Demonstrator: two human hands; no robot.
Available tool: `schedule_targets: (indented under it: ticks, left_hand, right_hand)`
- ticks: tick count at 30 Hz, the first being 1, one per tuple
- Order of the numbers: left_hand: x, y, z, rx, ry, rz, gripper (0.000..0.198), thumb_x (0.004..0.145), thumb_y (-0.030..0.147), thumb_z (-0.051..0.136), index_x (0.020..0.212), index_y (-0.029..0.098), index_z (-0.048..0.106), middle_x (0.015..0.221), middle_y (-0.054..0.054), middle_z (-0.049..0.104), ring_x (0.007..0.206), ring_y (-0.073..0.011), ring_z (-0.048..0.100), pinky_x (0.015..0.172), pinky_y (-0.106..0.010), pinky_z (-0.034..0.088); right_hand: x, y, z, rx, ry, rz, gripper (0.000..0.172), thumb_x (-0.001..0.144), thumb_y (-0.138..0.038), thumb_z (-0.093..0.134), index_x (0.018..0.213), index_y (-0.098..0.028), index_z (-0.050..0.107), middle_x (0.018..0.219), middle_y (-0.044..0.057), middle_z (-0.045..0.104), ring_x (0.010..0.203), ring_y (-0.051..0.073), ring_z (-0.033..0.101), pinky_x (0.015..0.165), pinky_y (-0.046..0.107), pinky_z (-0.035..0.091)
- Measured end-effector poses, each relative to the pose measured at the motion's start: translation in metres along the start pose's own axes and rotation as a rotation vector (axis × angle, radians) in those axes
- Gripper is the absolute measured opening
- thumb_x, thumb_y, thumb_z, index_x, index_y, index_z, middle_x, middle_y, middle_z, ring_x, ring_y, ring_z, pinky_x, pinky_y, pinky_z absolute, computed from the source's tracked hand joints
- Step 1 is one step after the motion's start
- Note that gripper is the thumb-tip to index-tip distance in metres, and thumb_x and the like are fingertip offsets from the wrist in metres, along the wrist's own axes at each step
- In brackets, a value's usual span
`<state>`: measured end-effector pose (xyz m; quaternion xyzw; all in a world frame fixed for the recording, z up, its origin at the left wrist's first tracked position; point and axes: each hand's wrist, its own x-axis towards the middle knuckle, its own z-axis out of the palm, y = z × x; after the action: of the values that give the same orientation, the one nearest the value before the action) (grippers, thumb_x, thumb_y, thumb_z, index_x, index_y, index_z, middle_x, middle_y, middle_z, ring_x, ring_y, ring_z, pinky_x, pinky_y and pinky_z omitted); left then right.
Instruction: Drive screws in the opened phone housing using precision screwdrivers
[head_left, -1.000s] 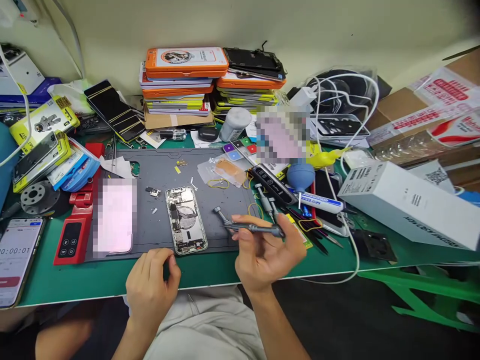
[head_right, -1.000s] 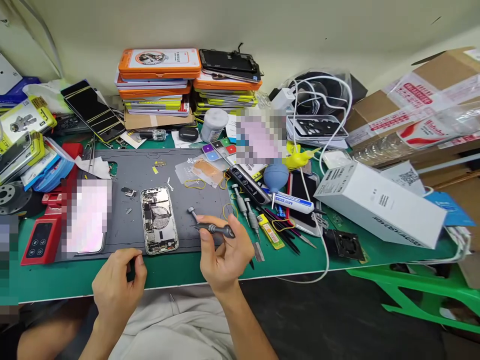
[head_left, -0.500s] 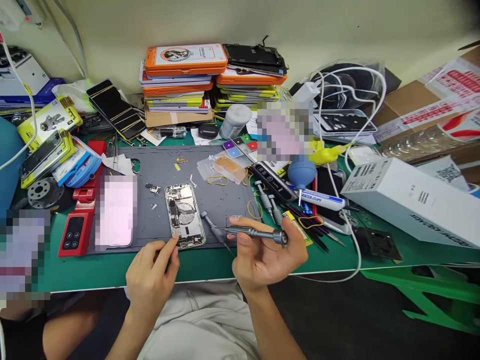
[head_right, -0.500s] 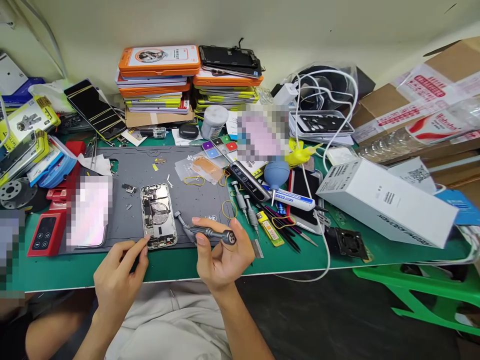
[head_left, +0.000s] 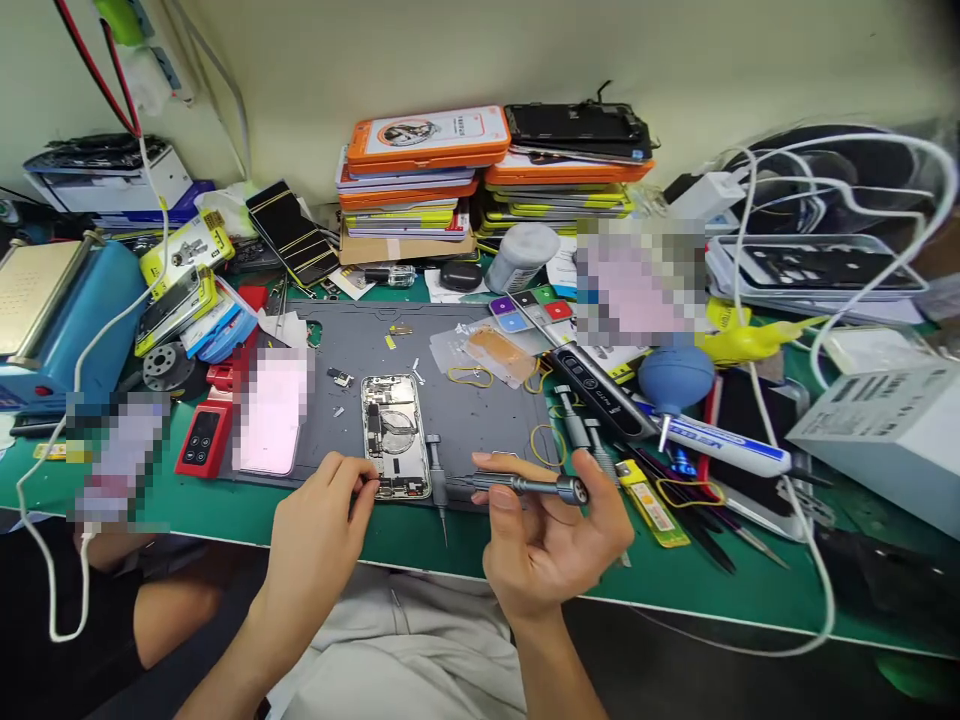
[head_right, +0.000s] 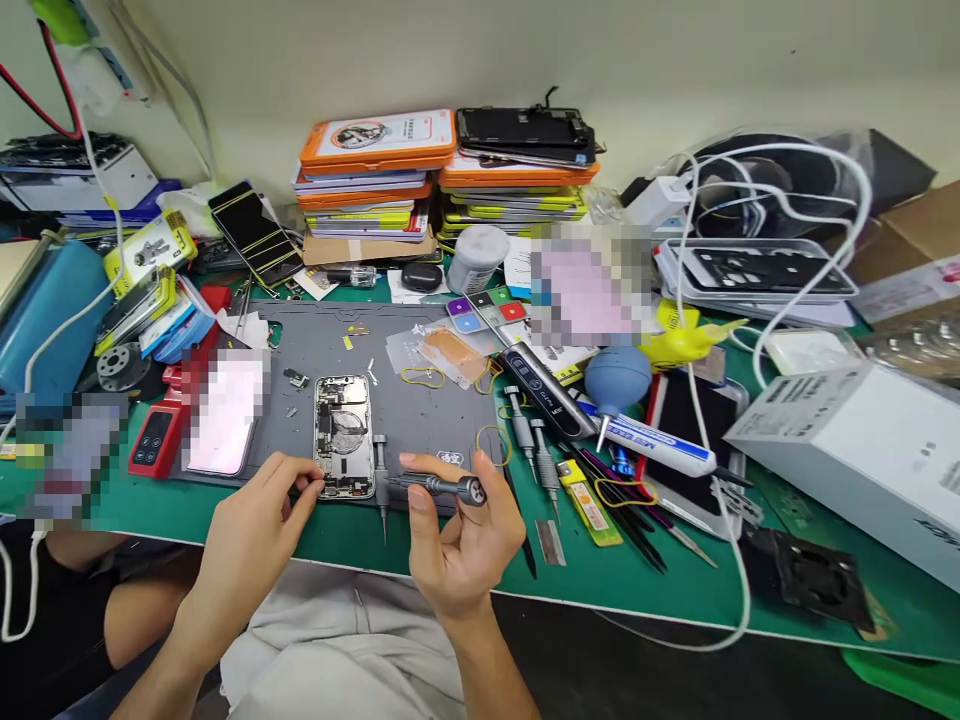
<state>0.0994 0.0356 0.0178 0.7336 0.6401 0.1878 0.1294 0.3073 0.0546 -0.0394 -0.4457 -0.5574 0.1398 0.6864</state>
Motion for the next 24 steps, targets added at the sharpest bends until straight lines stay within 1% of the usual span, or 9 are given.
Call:
schedule_targets:
  ticks: [3, 5, 10, 12, 15, 16, 19, 21, 24]
  left_hand:
    - [0.005, 0.001, -0.004, -0.016, -0.077, -0.024, 0.013, 0.109, 0.019, 0.060, 0.103, 0.028, 0.067, 0.098, 0.006, 0.077, 0.075, -0.0128, 0.076, 0.060, -0.024, 0.048]
    - [0.007, 0.003, -0.003, -0.008, -0.086, -0.044, 0.012, 0.108, 0.018, 0.060, 0.102, 0.027, 0.065, 0.096, 0.006, 0.076, 0.073, -0.0132, 0.075, 0.061, -0.025, 0.048]
    - [0.005, 0.000, 0.000, 0.002, -0.028, -0.043, 0.012, 0.107, 0.017, 0.059, 0.102, 0.026, 0.065, 0.092, 0.006, 0.073, 0.073, -0.0128, 0.071, 0.063, -0.025, 0.048]
    - [0.005, -0.007, -0.003, 0.009, 0.026, -0.067, 0.010, 0.108, 0.019, 0.061, 0.102, 0.026, 0.065, 0.089, 0.006, 0.072, 0.070, -0.0124, 0.069, 0.063, -0.024, 0.046]
    - [0.008, -0.017, -0.008, 0.138, 0.128, -0.110, 0.008, 0.109, 0.022, 0.063, 0.103, 0.025, 0.067, 0.090, 0.004, 0.072, 0.074, -0.0139, 0.069, 0.062, -0.026, 0.043]
    - [0.010, -0.019, -0.009, 0.184, 0.139, -0.109, 0.008, 0.110, 0.022, 0.063, 0.104, 0.025, 0.067, 0.092, 0.004, 0.072, 0.077, -0.0147, 0.071, 0.062, -0.026, 0.043]
    - [0.015, -0.019, -0.010, 0.279, 0.114, -0.085, 0.009, 0.113, 0.024, 0.061, 0.106, 0.023, 0.068, 0.096, 0.002, 0.074, 0.081, -0.0159, 0.072, 0.062, -0.027, 0.040]
    - [0.019, -0.017, -0.010, 0.312, 0.105, -0.076, 0.012, 0.114, 0.025, 0.060, 0.106, 0.023, 0.068, 0.098, 0.001, 0.076, 0.080, -0.0159, 0.073, 0.061, -0.028, 0.039]
    - [0.022, -0.016, -0.008, 0.325, 0.131, -0.047, 0.015, 0.116, 0.028, 0.058, 0.108, 0.022, 0.068, 0.099, 0.001, 0.076, 0.081, -0.0161, 0.074, 0.061, -0.029, 0.040]
  right_hand:
    - [0.002, -0.003, 0.000, 0.023, -0.008, 0.011, 0.067, 0.101, -0.014, 0.074, 0.161, -0.030, 0.050, 0.104, 0.007, 0.082, 0.083, 0.023, 0.085, 0.060, 0.035, 0.073]
    - [0.002, -0.005, 0.000, 0.052, -0.012, 0.018, 0.068, 0.100, -0.011, 0.075, 0.161, -0.031, 0.051, 0.104, 0.006, 0.082, 0.083, 0.023, 0.085, 0.058, 0.032, 0.072]
    - [0.003, -0.008, 0.000, 0.082, -0.019, 0.044, 0.069, 0.100, -0.011, 0.075, 0.161, -0.032, 0.052, 0.106, 0.006, 0.082, 0.082, 0.021, 0.085, 0.057, 0.030, 0.072]
    - [0.003, -0.009, 0.000, 0.088, -0.026, 0.053, 0.069, 0.100, -0.010, 0.075, 0.161, -0.031, 0.052, 0.107, 0.006, 0.082, 0.082, 0.021, 0.085, 0.058, 0.030, 0.072]
    - [0.002, -0.008, -0.001, 0.092, -0.050, 0.060, 0.070, 0.100, -0.008, 0.074, 0.162, -0.031, 0.051, 0.106, 0.006, 0.082, 0.083, 0.021, 0.085, 0.057, 0.030, 0.072]
    - [0.002, -0.007, -0.002, 0.098, -0.058, 0.059, 0.071, 0.099, -0.007, 0.074, 0.162, -0.031, 0.051, 0.106, 0.006, 0.082, 0.083, 0.021, 0.085, 0.057, 0.029, 0.072]
    - [0.002, -0.005, -0.002, 0.138, -0.076, 0.035, 0.075, 0.097, -0.003, 0.075, 0.163, -0.030, 0.052, 0.106, 0.005, 0.083, 0.085, 0.020, 0.085, 0.058, 0.027, 0.073]
    - [0.003, -0.004, -0.002, 0.162, -0.075, 0.033, 0.077, 0.095, -0.001, 0.076, 0.163, -0.029, 0.052, 0.107, 0.005, 0.083, 0.086, 0.020, 0.085, 0.059, 0.026, 0.072]
    - [0.003, -0.005, -0.002, 0.160, -0.061, 0.062, 0.077, 0.095, 0.000, 0.075, 0.163, -0.029, 0.053, 0.108, 0.005, 0.083, 0.087, 0.020, 0.085, 0.057, 0.026, 0.072]
